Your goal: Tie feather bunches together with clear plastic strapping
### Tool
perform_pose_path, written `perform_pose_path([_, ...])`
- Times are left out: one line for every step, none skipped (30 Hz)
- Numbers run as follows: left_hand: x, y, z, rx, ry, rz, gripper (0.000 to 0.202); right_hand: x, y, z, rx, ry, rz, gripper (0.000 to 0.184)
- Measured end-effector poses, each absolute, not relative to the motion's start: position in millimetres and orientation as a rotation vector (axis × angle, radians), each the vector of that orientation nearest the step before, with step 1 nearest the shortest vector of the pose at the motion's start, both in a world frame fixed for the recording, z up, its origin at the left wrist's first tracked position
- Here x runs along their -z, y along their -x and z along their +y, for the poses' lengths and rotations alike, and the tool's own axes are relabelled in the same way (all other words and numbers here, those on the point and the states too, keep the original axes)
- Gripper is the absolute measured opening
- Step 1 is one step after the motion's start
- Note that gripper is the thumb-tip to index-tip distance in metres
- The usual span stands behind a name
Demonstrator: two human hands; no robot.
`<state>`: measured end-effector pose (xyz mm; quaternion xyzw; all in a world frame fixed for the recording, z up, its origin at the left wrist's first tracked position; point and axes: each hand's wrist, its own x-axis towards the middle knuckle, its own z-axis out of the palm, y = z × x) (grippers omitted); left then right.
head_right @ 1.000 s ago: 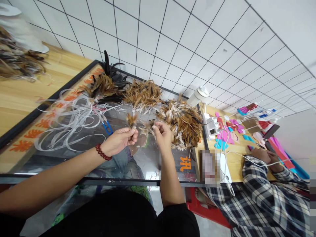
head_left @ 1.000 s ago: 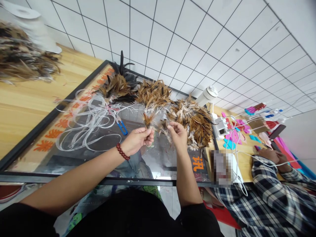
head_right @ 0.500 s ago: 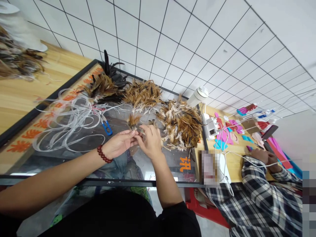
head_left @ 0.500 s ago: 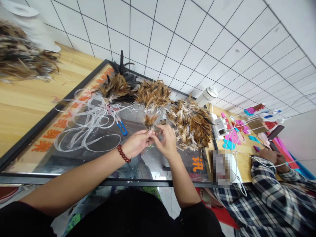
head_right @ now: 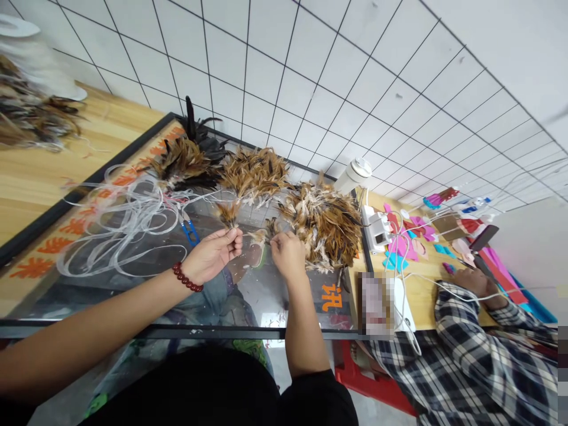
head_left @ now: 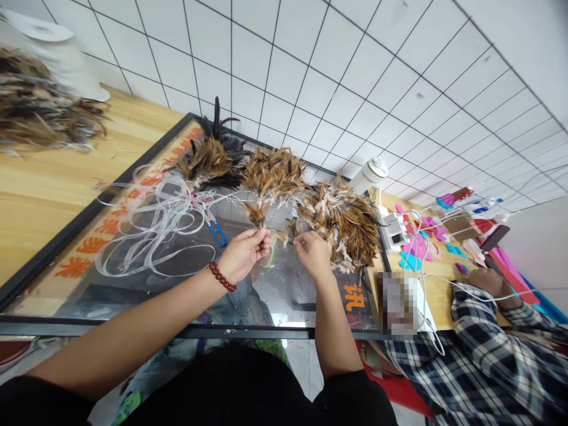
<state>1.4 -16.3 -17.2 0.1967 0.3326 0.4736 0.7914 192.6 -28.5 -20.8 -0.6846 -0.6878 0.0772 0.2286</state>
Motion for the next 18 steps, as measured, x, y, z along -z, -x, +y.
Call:
perform_pose_path([15.0,-4.0,-15.2,-1.019,-0.429,0.729,0.014,20.9,-194.0,-28.0,-0.256,1.860,-1.834,0.012])
perform_pose_path([12.9,-6.7,-13.7,-1.022,-0.434,0.742,0.014,21.0,-195.8,-27.3,-0.299,1.835,-1.759,0.013])
perform_pose_path([11.2,-9.4,-11.8,-1.029,-0.437,0.753,0.013,21.2,-197.3,-26.5,-0.339,1.813,-1.678,0.014])
perform_pose_path([10.0,-12.2,-9.9,-1.044,-0.436,0.764,0.013,21.4,-198.1,-25.7,-0.377,1.793,-1.600,0.015])
perform_pose_path([9.6,-14.8,-8.0,-1.061,-0.429,0.771,0.013,21.4,-197.8,-24.9,-0.419,1.767,-1.526,0.016])
perform_pose_path([10.0,-17.4,-6.3,-1.074,-0.424,0.779,0.013,21.2,-196.0,-24.2,-0.478,1.726,-1.456,0.016])
perform_pose_path([11.0,-19.9,-5.2,-1.081,-0.422,0.788,0.013,20.8,-192.8,-23.6,-0.557,1.666,-1.384,0.016])
perform_pose_path([12.5,-22.3,-4.5,-1.085,-0.424,0.798,0.013,20.0,-188.1,-23.3,-0.651,1.591,-1.304,0.018])
perform_pose_path([14.3,-24.5,-4.3,-1.085,-0.432,0.808,0.013,19.0,-182.3,-23.1,-0.755,1.509,-1.219,0.019])
perform_pose_path([16.1,-26.6,-4.6,-1.085,-0.446,0.815,0.014,17.7,-175.6,-23.2,-0.856,1.430,-1.134,0.021])
perform_pose_path([17.7,-28.4,-5.1,-1.084,-0.464,0.816,0.016,16.3,-168.6,-23.5,-0.944,1.363,-1.058,0.022])
perform_pose_path([19.1,-29.9,-5.9,-1.083,-0.486,0.811,0.017,14.8,-161.7,-24.0,-1.016,1.315,-0.993,0.024])
perform_pose_path([20.3,-30.9,-6.7,-1.084,-0.509,0.803,0.019,13.3,-155.4,-24.6,-1.074,1.284,-0.937,0.025])
perform_pose_path([21.1,-31.4,-7.6,-1.086,-0.532,0.792,0.021,11.9,-150.0,-25.3,-1.122,1.262,-0.890,0.028])
perform_pose_path([21.8,-31.4,-8.4,-1.088,-0.554,0.779,0.022,10.8,-145.6,-26.1,-1.163,1.244,-0.848,0.032])
perform_pose_path([22.4,-31.0,-9.1,-1.093,-0.572,0.768,0.023,9.9,-142.4,-26.7,-1.199,1.228,-0.811,0.036])
perform_pose_path([22.7,-30.4,-9.9,-1.097,-0.589,0.757,0.024,9.3,-140.2,-27.1,-1.235,1.214,-0.781,0.039])
perform_pose_path([23.0,-29.6,-10.6,-1.099,-0.603,0.748,0.024,8.9,-138.9,-27.4,-1.268,1.202,-0.755,0.041])
